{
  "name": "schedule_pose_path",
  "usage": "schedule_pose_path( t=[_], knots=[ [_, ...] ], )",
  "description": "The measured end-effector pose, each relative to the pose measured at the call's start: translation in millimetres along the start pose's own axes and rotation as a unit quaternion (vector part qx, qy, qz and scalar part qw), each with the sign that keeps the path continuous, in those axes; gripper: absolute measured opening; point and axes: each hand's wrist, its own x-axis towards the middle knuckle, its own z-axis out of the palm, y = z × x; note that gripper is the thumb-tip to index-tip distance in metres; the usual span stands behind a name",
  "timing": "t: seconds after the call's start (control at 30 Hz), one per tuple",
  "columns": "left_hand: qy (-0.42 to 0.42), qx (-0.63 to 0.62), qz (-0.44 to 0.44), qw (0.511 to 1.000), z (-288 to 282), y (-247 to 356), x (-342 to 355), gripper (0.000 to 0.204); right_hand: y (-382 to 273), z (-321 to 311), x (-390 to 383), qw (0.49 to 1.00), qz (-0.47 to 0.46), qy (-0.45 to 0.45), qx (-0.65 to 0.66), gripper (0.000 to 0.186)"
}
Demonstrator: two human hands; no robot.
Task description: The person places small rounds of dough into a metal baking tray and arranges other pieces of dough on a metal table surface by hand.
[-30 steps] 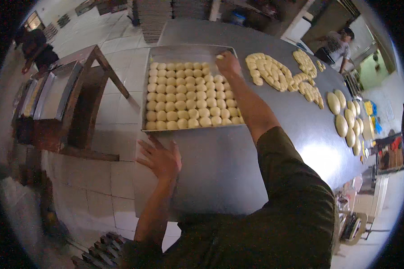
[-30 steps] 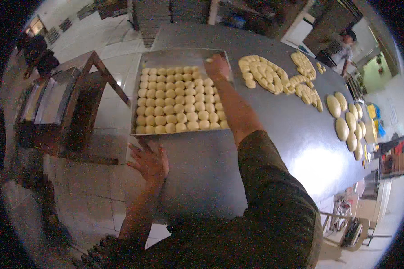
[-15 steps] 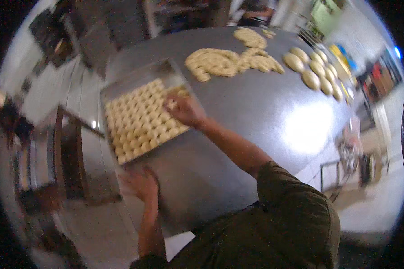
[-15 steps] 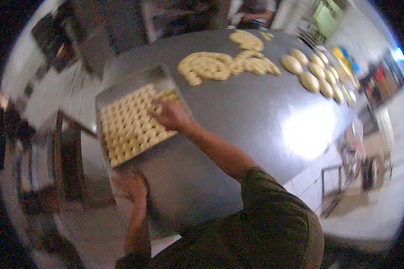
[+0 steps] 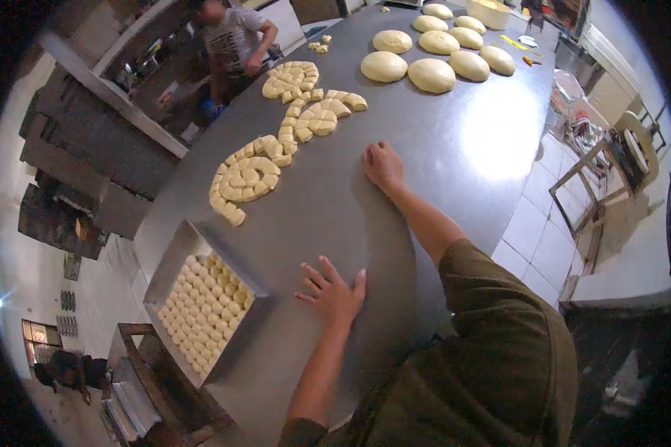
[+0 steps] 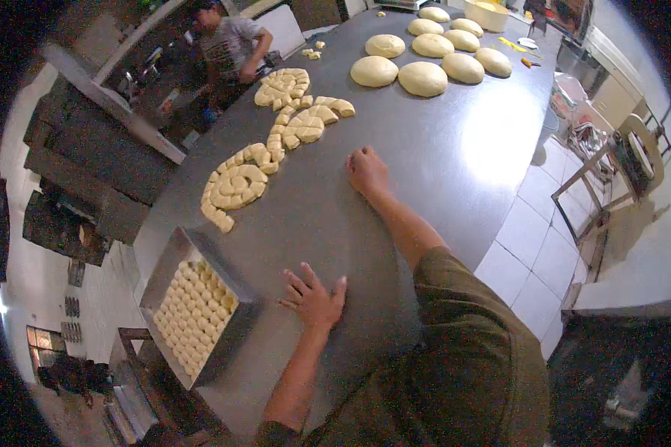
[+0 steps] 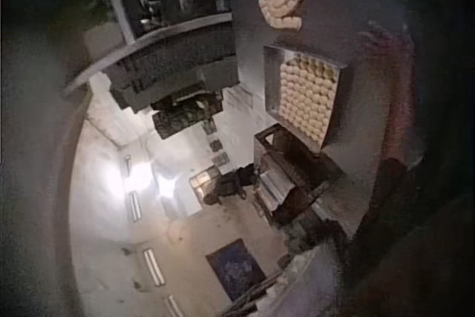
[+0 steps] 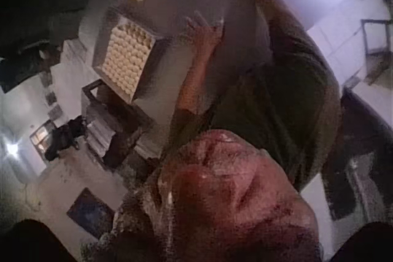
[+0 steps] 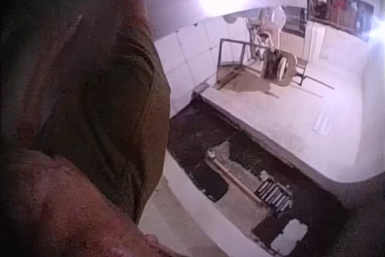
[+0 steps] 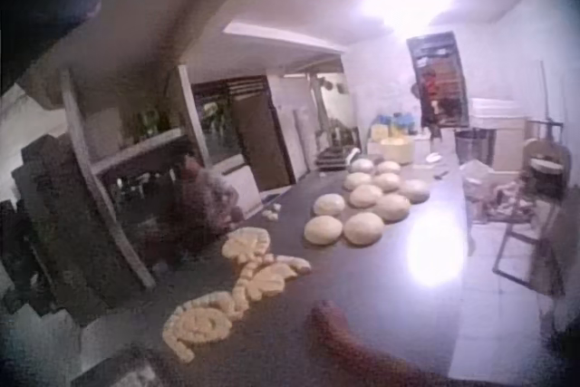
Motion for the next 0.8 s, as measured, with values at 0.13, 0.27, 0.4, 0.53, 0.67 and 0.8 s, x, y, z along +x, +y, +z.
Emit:
schedule_pose_path(
  t=[0.13, 0.27, 0.4, 0.53, 0.67, 0.8],
  knots=[
    [-0.057, 0.010, -0.061, 0.997, -1, 36, 33, 0.112, 27, 21, 110, 0.997, 0.030, 0.045, -0.049, 0.036],
    [-0.041, 0.001, -0.051, 0.998, 7, 32, 38, 0.114, 33, 49, 178, 0.994, 0.003, 0.038, -0.107, 0.041],
    [-0.030, 0.021, -0.032, 0.999, 10, 33, 45, 0.112, 91, 79, 230, 0.978, -0.172, 0.044, -0.112, 0.038],
    [0.008, -0.018, -0.052, 0.998, 7, 33, 38, 0.110, 53, 77, 170, 0.983, -0.006, -0.035, 0.178, 0.034],
    [0.020, -0.090, -0.076, 0.993, 3, 18, 28, 0.110, -11, 17, 23, 0.953, 0.031, -0.139, 0.268, 0.028],
    [0.171, -0.350, 0.011, 0.921, 23, 13, 24, 0.095, -26, -8, -67, 0.942, 0.024, -0.196, 0.270, 0.036]
  ],
)
